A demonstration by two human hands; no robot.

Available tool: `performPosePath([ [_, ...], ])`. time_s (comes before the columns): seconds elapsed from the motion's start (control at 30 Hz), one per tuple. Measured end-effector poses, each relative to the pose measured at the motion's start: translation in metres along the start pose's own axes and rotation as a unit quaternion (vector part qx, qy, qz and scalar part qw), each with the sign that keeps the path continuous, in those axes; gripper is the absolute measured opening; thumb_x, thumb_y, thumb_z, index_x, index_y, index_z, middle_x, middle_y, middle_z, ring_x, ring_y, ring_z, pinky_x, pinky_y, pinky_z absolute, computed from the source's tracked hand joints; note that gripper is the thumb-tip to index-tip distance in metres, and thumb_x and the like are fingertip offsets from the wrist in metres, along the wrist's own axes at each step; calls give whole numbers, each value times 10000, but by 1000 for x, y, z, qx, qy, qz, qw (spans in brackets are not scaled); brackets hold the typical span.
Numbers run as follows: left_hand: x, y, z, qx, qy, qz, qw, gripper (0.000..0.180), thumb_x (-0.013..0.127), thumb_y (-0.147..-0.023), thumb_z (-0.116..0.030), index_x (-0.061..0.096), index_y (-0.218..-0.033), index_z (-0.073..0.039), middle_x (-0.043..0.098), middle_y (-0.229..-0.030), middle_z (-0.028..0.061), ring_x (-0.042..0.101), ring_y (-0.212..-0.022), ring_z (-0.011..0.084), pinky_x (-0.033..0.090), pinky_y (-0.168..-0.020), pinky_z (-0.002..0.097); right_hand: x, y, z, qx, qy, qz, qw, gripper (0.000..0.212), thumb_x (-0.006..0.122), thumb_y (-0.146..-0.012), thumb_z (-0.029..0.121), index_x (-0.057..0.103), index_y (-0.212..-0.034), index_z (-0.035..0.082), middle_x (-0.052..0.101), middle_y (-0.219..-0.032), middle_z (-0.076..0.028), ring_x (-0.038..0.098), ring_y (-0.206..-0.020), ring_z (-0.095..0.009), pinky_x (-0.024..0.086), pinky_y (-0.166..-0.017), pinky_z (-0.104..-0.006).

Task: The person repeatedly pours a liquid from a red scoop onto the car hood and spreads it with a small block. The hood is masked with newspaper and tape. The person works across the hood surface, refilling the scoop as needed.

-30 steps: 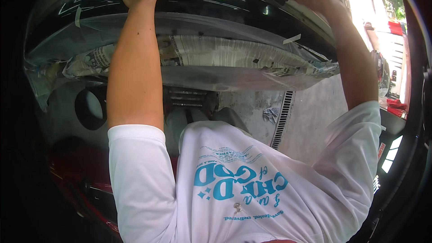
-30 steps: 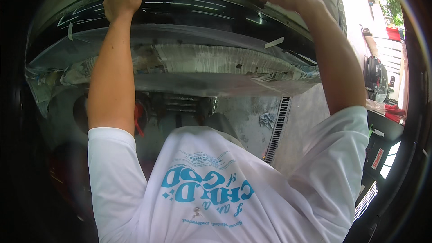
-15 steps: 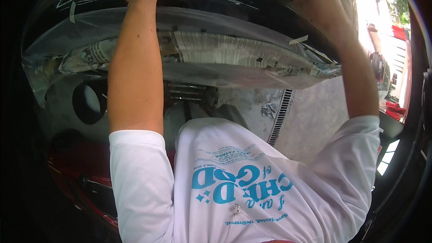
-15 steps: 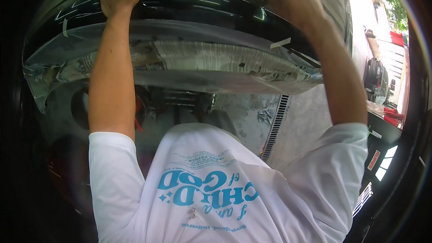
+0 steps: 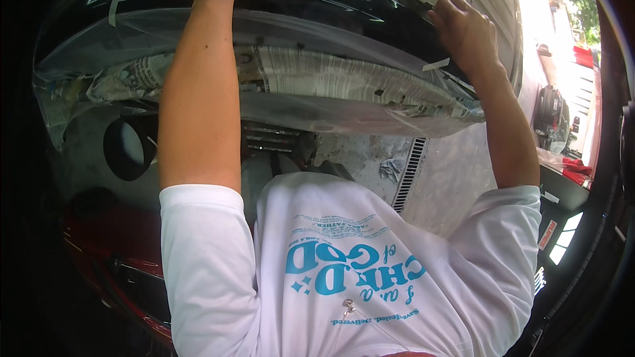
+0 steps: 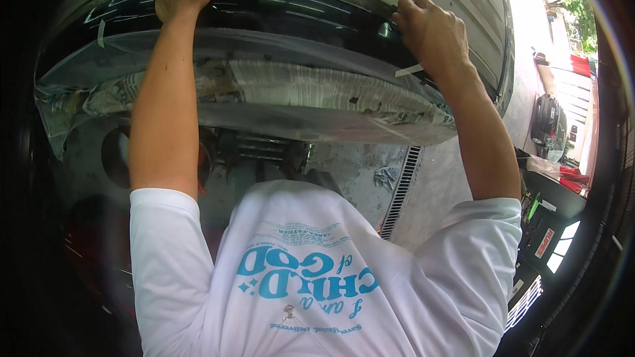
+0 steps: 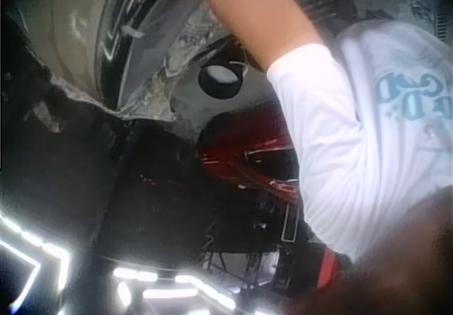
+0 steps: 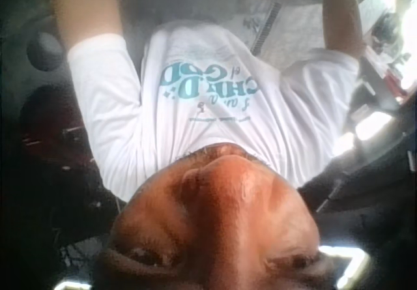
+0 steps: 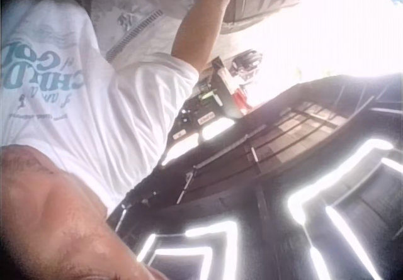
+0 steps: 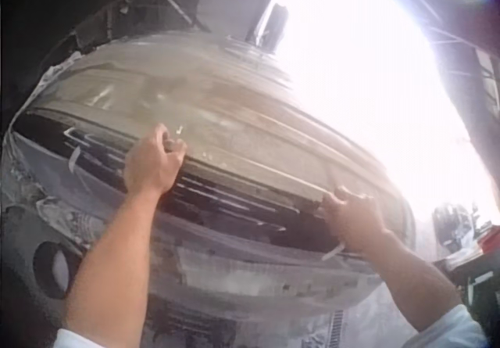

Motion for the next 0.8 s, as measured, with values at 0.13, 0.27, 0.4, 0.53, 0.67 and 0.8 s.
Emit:
performPosePath([
  [0.13,-6,9,-9,14,16,-22,1000,427,680,-913,-410,688,-1142,-49,747,-1025,245,708,-979,443,556,-841,518,-7,-28,5,-86,89,-17,992,200,714,-965,259,706,-974,59,746,-1025,-124,752,-880,-345,586,-784,-495],
  [0.27,-2,-4,-5,15,22,2,1000,434,687,-911,-412,694,-1147,-48,749,-1028,246,711,-983,440,558,-848,518,-24,-70,-49,-19,-196,212,957,244,784,-888,258,757,-919,18,743,-827,-167,730,-849,-371,560,-786,-469],
  [0.4,-7,-2,-4,-11,3,5,1000,439,693,-910,-415,697,-1151,-48,749,-1024,245,713,-986,437,561,-851,515,-17,-33,-25,-58,-124,11,990,196,787,-901,231,712,-933,53,731,-925,-153,714,-897,-384,561,-788,-500],
  [0.53,-2,-3,-3,1,4,-8,1000,426,691,-916,-415,696,-1133,-49,749,-1021,242,712,-990,438,562,-847,511,-10,-21,-14,-35,-108,-11,993,201,742,-939,270,711,-991,78,718,-997,-134,716,-922,-384,569,-810,-516],
  [0.67,-3,-3,-5,-9,5,13,1000,422,691,-921,-411,689,-1128,-43,748,-1028,240,713,-990,434,564,-839,511,-12,-23,-3,-31,-70,3,997,210,720,-954,284,707,-1017,84,714,-1023,-132,717,-937,-392,574,-825,-525],
  [0.8,-1,0,-3,-19,4,17,1000,432,697,-919,-411,684,-1139,-41,749,-1015,239,715,-971,436,565,-830,511,-17,-33,2,-36,-40,10,999,229,725,-949,280,711,-986,54,735,-1015,-150,723,-946,-392,573,-832,-513],
])
Point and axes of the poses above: each hand's wrist, its own y-axis away from the middle knuckle, its own x-axis out of the palm, z = x × y, the point moved 1 cm from there along -y, towards the middle knuckle
